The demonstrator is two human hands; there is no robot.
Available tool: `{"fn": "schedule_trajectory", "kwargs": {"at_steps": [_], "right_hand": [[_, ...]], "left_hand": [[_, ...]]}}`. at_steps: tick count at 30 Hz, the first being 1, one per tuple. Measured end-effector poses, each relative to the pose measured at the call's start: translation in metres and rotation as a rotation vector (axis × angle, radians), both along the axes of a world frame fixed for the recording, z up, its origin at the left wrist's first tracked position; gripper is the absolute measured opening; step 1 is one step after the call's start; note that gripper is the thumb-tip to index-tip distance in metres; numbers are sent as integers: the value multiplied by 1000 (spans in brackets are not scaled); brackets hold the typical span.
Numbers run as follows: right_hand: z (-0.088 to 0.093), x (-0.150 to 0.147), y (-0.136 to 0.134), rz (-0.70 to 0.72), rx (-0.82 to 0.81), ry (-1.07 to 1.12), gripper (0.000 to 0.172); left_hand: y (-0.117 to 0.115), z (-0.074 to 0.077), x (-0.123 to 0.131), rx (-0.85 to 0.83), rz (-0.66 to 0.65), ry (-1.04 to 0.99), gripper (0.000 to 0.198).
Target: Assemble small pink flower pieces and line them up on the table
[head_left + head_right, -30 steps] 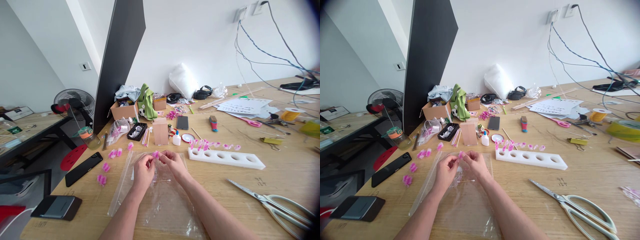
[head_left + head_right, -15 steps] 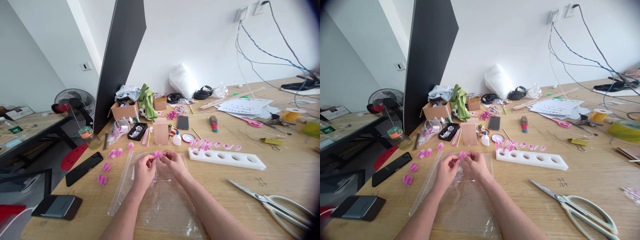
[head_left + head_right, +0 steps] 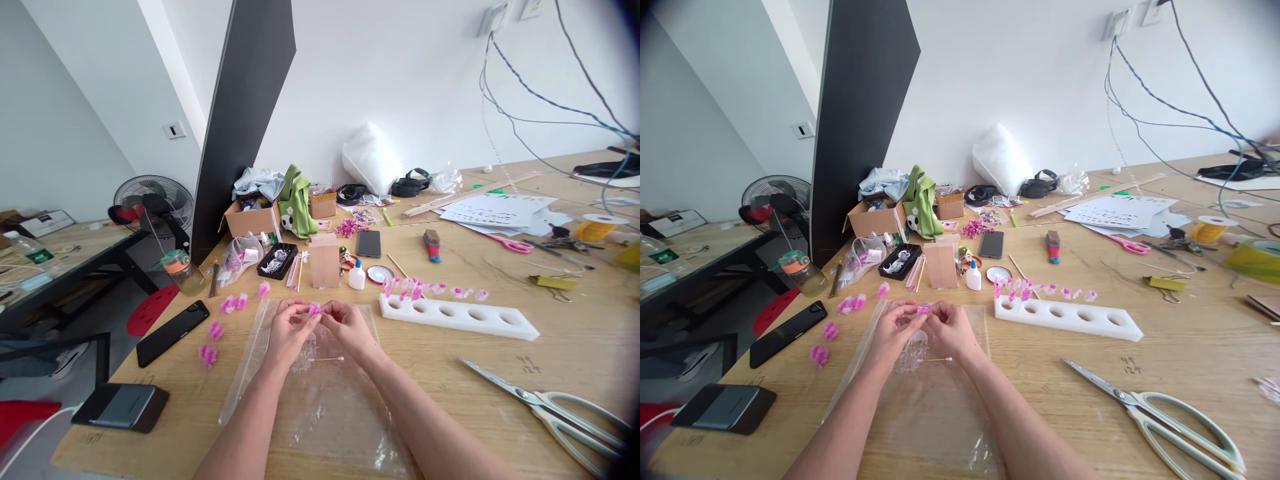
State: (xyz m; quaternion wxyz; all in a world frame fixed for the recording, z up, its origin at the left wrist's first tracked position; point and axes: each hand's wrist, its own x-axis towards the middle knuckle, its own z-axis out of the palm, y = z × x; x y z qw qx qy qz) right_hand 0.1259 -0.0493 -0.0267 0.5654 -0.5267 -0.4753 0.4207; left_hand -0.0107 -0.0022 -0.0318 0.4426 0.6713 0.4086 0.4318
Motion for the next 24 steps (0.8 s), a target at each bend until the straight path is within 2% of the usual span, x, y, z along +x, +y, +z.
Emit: {"fn": "schedule_trajectory", "kwargs": {"at_steps": [10,20,24], "right_hand": [[-2,0,1,10,-19,-38,22],[-2,0,0,9,-15,-33,20],[2,1,-2,-2,6,-36,33]], "left_hand": [[1,-1,-3,56,32,-42,17],[0,3,-1,-11,67,-83,14],[1,1,-1,-41,77,-109,17]]}}
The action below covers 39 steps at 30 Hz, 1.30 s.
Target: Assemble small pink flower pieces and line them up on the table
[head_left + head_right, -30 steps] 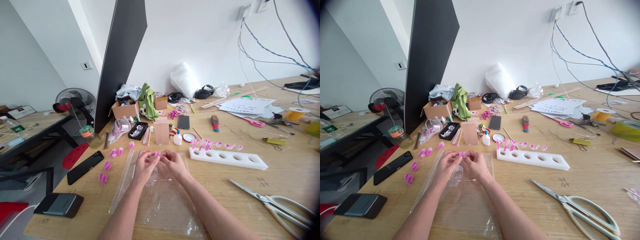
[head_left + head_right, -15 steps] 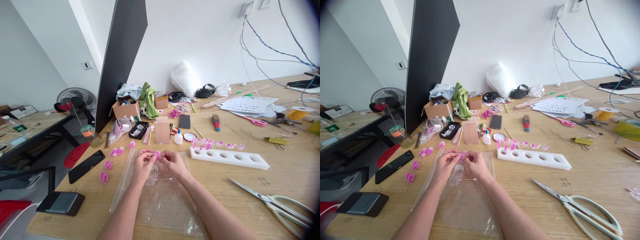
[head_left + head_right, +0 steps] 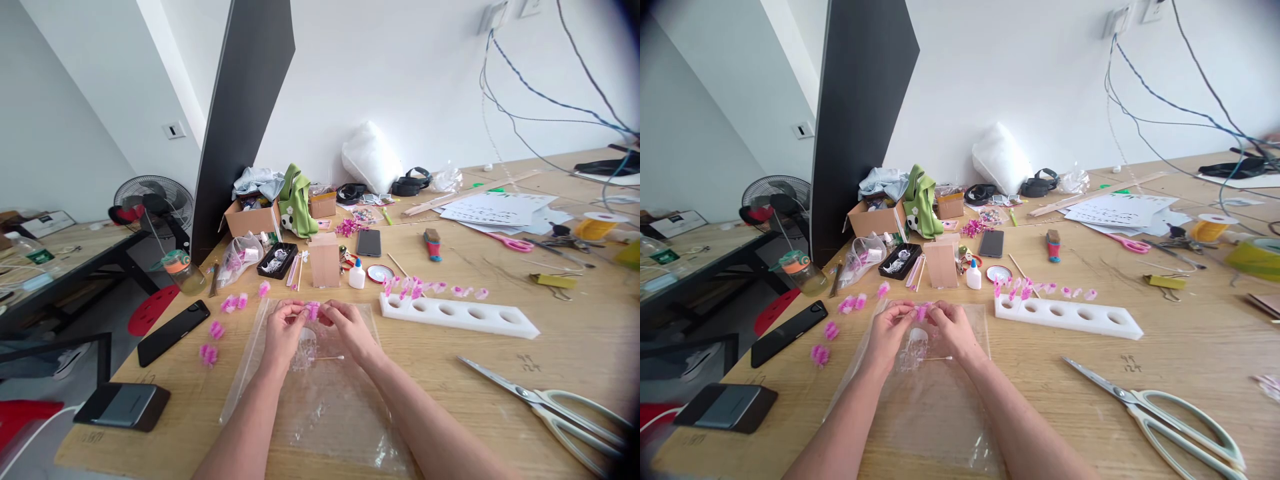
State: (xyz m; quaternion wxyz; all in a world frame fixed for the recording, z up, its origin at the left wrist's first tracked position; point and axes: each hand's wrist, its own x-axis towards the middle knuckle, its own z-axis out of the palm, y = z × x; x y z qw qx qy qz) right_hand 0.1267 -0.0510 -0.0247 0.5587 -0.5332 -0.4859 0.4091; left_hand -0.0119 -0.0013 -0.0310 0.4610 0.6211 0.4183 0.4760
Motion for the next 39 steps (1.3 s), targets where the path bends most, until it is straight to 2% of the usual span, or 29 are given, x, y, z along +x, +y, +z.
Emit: {"fn": "schedule_trajectory", "kwargs": {"at_steps": [3,8,19,26,31,39], "right_hand": [[-1,-1,0,36,3,-61,43],[-5,-4,1,65,9,-152,41],[-8,-3,3,87,61,-51,28],[-8,-2,4,76,13,-30,22],[-7,-2,3,90,21,-3,26],[-10,-2,4,88,27,-31,29]], "left_hand": [[1,-1,0,6,-6,-7,19],[1,-2,0,28,2,14,14],[-1,0,1,-4,-1,35,15],[-3,4,2,-90,-35,-3,36],[-6,6,3,57,-58,92,29],[-7,5,5,-9,-81,15,27]]}}
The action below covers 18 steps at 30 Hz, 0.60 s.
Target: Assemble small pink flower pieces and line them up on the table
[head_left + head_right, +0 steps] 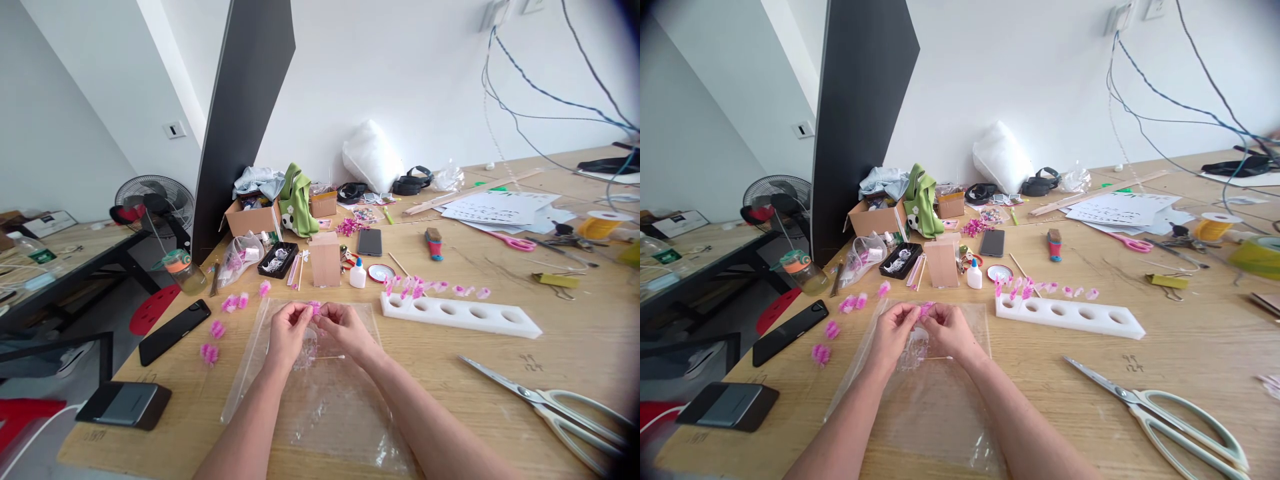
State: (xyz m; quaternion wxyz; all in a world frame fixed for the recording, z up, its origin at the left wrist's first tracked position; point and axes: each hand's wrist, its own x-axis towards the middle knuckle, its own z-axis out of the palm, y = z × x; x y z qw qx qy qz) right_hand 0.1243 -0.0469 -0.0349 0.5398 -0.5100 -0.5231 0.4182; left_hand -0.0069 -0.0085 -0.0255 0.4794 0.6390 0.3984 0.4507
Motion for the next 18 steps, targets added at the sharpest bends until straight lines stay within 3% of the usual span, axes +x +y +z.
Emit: {"fn": "schedule_trajectory", "kwargs": {"at_steps": [6,10,14,18], "right_hand": [[2,1,0,1,-24,-9,30],[10,1,-5,-90,-40,-40,43],[12,-5,-12,-200,-48,-222,49],[5,-15,-15,-190,-17,-392,46]], "left_hand": [[2,-2,-1,-30,28,-40,27],[1,-1,0,-50,35,-73,30],[0,-1,1,-51,25,-69,30],[-3,-4,4,-56,13,-66,29]]}}
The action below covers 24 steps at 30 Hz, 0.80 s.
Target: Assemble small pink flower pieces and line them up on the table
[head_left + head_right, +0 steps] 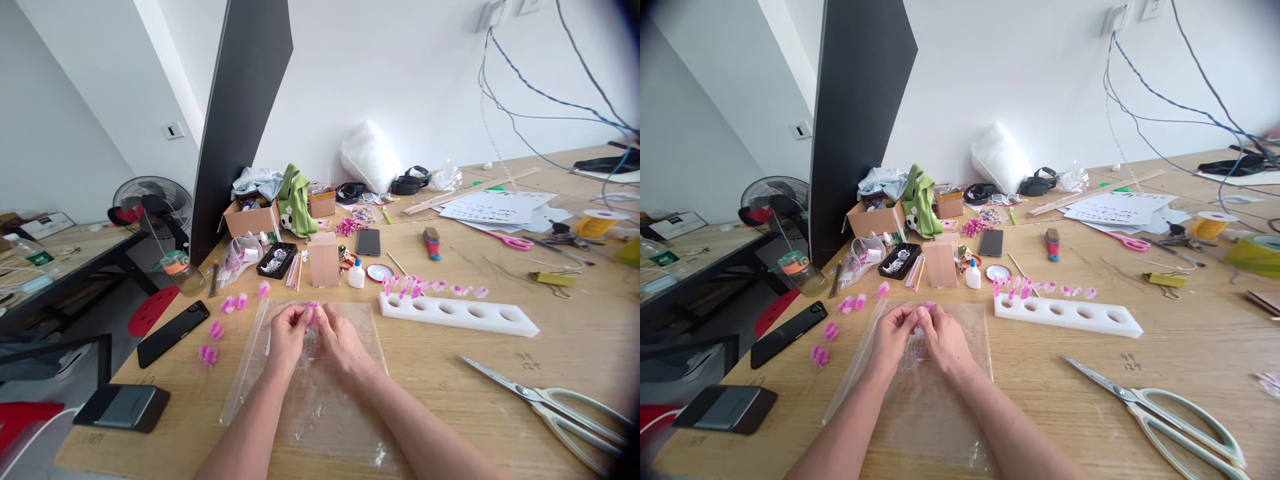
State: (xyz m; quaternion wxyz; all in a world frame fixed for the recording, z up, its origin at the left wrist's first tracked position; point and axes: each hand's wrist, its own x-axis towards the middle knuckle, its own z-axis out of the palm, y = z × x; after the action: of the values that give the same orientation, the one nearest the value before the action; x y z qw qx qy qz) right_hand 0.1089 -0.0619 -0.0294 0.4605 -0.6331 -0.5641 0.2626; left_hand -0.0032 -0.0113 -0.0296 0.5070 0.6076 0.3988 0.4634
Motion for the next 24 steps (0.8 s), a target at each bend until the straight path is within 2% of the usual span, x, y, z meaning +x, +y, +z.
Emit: {"fn": "schedule_trajectory", "kwargs": {"at_steps": [6,17,24], "right_hand": [[-10,-8,2,-51,32,-29,45],[-11,-8,4,-103,127,-20,38],[-10,-9,4,-91,155,14,38]], "left_hand": [[-5,-4,4,0,7,27,29],[-8,1,6,-55,7,-18,26],[-8,0,6,-134,18,-54,38]]}}
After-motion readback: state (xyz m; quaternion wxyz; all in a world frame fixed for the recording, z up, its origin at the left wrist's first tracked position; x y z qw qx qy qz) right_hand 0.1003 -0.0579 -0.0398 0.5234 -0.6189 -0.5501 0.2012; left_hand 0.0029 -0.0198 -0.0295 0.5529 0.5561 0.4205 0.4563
